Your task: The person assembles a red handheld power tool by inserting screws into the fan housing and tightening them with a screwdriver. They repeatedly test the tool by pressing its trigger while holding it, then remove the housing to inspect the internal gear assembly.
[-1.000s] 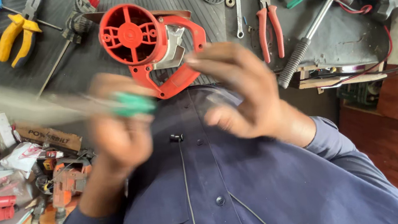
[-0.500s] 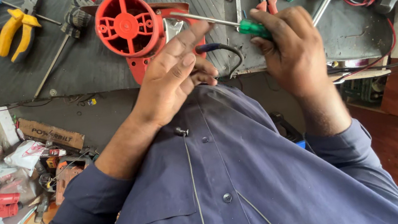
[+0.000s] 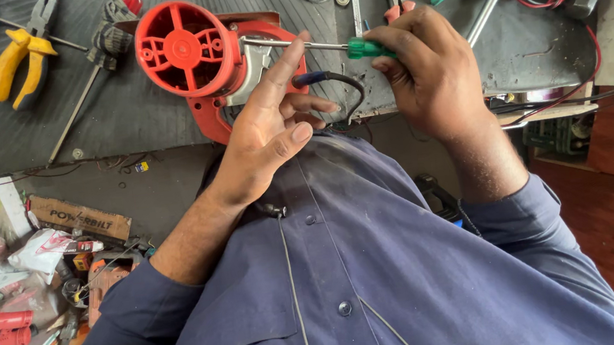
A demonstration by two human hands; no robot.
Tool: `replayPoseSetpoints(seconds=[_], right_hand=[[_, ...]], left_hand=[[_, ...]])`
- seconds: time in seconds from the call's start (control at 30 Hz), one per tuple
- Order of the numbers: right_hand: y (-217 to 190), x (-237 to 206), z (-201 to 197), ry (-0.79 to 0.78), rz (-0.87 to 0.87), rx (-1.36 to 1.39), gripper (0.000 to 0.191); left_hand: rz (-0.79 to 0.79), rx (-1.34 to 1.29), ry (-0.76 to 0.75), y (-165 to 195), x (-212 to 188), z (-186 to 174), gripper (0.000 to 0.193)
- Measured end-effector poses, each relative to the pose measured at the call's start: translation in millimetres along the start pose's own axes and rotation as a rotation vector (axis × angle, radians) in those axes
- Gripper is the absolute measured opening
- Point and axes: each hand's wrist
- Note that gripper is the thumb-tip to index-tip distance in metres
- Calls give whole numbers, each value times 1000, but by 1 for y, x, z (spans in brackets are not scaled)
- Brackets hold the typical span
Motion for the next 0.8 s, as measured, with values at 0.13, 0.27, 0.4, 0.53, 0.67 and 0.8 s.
replayPoseSetpoints(seconds=[0.13, 0.27, 0.4, 0.53, 0.67, 0.8], right_hand=[[3, 7, -7, -15, -38, -61, 22], [3, 11, -10, -46, -43, -84, 18], [5, 15, -14, -64, -74, -54, 11], [9, 19, -20, -111, -111, -25, 21], [18, 25, -22, -155, -111, 52, 39], [28, 33, -18, -168, -112, 170, 33]], left_hand=[[-3, 0, 2, 1, -2, 2, 86], [2, 14, -1, 0, -2, 1, 85], [8, -7, 14, -3, -2, 0, 86], [12, -4, 31, -5, -1, -1, 87], [5, 7, 56, -8, -1, -1, 88], [13, 27, 72, -9, 0, -1, 89]])
Point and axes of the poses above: each hand's wrist, its own x-axis towards the middle knuckle, its own z-axis out of the palm, y = z × x, and after that the axes turned 4 degrees about -y, right-handed
